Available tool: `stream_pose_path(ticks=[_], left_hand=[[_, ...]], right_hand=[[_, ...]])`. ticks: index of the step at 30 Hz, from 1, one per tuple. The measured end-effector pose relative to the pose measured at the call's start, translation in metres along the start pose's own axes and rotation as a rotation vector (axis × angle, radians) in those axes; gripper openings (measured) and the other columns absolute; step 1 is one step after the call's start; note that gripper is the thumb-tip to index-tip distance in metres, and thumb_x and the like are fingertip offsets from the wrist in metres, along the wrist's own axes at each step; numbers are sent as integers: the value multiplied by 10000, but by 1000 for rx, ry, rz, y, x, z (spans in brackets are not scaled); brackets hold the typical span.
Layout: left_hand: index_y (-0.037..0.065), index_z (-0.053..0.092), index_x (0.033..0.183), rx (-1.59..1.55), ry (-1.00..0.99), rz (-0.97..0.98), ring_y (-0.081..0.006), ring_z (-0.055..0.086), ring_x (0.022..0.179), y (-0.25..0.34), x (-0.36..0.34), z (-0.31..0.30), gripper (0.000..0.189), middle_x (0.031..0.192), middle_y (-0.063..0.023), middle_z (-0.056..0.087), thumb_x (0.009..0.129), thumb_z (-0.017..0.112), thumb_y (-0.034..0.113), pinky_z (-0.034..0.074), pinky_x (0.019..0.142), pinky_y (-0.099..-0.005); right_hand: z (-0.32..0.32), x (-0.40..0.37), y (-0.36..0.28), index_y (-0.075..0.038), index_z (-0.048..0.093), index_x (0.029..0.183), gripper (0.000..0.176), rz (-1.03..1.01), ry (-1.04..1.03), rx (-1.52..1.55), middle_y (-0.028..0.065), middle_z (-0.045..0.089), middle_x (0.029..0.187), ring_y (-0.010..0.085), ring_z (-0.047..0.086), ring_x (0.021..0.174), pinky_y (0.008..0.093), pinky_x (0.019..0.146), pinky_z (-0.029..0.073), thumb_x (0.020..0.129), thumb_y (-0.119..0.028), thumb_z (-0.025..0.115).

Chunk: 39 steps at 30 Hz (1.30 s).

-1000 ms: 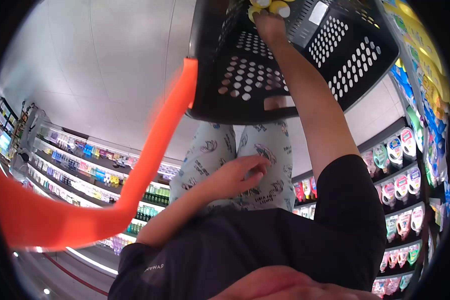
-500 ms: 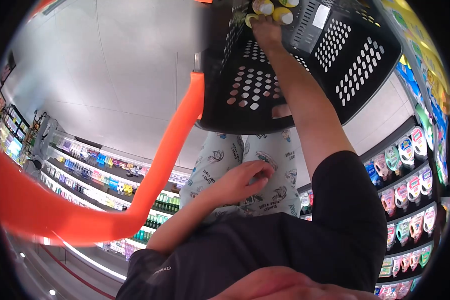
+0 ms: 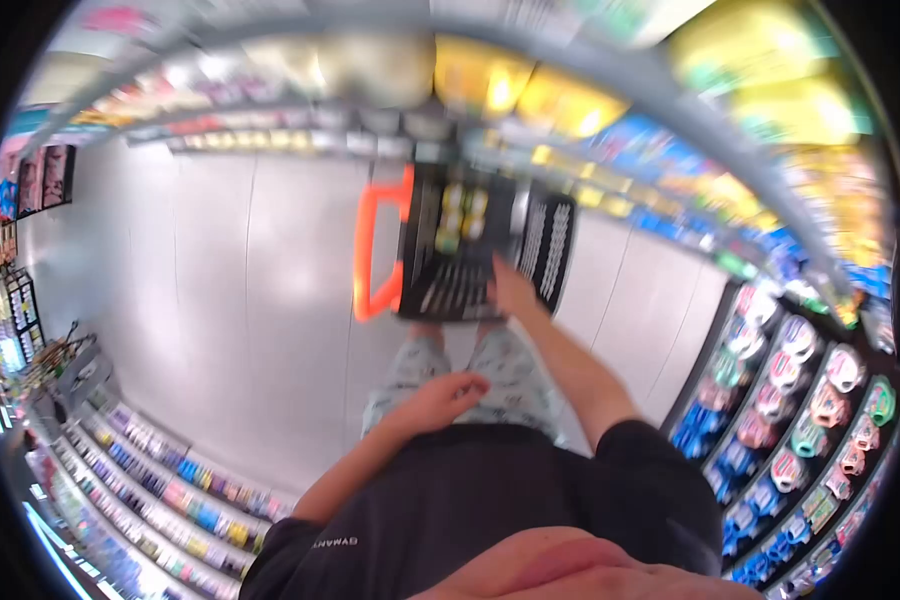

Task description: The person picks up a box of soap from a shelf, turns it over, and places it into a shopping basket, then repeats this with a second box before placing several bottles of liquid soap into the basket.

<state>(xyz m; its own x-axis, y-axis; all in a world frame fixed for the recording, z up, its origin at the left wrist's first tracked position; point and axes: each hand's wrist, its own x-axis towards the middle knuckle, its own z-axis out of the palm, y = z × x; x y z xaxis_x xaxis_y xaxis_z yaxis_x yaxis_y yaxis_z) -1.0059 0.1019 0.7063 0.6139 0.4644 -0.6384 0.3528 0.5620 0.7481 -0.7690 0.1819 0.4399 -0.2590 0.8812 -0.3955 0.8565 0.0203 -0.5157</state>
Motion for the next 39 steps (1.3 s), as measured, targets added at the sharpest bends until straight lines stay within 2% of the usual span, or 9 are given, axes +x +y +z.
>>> stream_pose_path(ticks=[2, 6, 10, 13, 18, 21, 27, 33, 39], left_hand=[[66, 614, 1313, 47, 46, 82, -183, 630, 1043, 35, -18, -2, 329, 1162, -75, 689, 1031, 557, 226, 499, 962, -354], [52, 635, 1280, 142, 116, 199, -189, 644, 1050, 107, -52, -11, 312, 1156, -84, 690, 1030, 561, 223, 514, 937, -357], [54, 637, 1280, 585, 232, 318, -227, 677, 1024, 155, -74, -21, 333, 1129, -120, 699, 1015, 587, 250, 543, 889, -367], [56, 645, 1269, 534, 282, 317, -255, 691, 987, 182, -92, -18, 340, 1103, -134, 701, 1008, 594, 268, 554, 860, -381], [39, 673, 1160, 629, 346, 373, -312, 701, 963, 186, -102, -27, 311, 1029, -153, 714, 970, 620, 279, 543, 858, -409], [28, 671, 1161, 604, 408, 382, -309, 703, 967, 197, -121, -25, 311, 1030, -152, 718, 967, 616, 265, 545, 853, -400], [65, 667, 1199, 643, 493, 327, -278, 710, 994, 198, -135, -27, 284, 1056, -130, 728, 973, 621, 230, 552, 884, -392], [78, 664, 1182, 618, 518, 322, -277, 717, 978, 209, -157, -19, 257, 1018, -125, 737, 971, 630, 220, 551, 863, -391], [60, 658, 1168, 544, 541, 384, -255, 713, 893, 204, -167, -17, 245, 930, -111, 728, 968, 639, 200, 547, 827, -378]], right_hand=[[-37, -41, 5, -73, 385, 1528, 746, 45, -6, -39, 243, 714, 961, 421, 704, 846, 528, 747, 567, 880, -313, 668], [-133, -113, -25, -51, 462, 1474, 636, 189, -33, 33, 181, 727, 906, 391, 706, 872, 518, 787, 558, 881, -221, 618], [-168, -136, -41, -29, 436, 1499, 675, 218, 118, 86, 158, 734, 901, 364, 716, 871, 478, 803, 563, 875, -206, 623], [-191, -135, -62, 0, 456, 1472, 659, 261, 97, 315, 150, 741, 942, 309, 729, 871, 423, 787, 566, 870, -198, 638], [-269, -128, -114, -20, 553, 1376, 493, -58, 281, 272, 173, 719, 899, 330, 717, 839, 447, 765, 553, 922, -187, 650], [-387, -123, -182, -53, 572, 1346, 459, -135, 402, 196, 159, 698, 825, 353, 706, 792, 451, 728, 543, 935, -230, 676], [-635, -164, -337, -37, 675, 1090, 275, -548, 1065, 273, 34, 558, 640, 137, 541, 575, 304, 586, 460, 925, -241, 756], [-761, -137, -391, -8, 695, 1260, 690, -425, 1110, 31, 125, 689, 846, 236, 684, 818, 375, 769, 533, 843, -554, 753], [-784, -101, -403, -10, 734, 1184, 752, -397, 1167, 54, 151, 762, 904, 254, 745, 875, 364, 821, 563, 792, -652, 749]])
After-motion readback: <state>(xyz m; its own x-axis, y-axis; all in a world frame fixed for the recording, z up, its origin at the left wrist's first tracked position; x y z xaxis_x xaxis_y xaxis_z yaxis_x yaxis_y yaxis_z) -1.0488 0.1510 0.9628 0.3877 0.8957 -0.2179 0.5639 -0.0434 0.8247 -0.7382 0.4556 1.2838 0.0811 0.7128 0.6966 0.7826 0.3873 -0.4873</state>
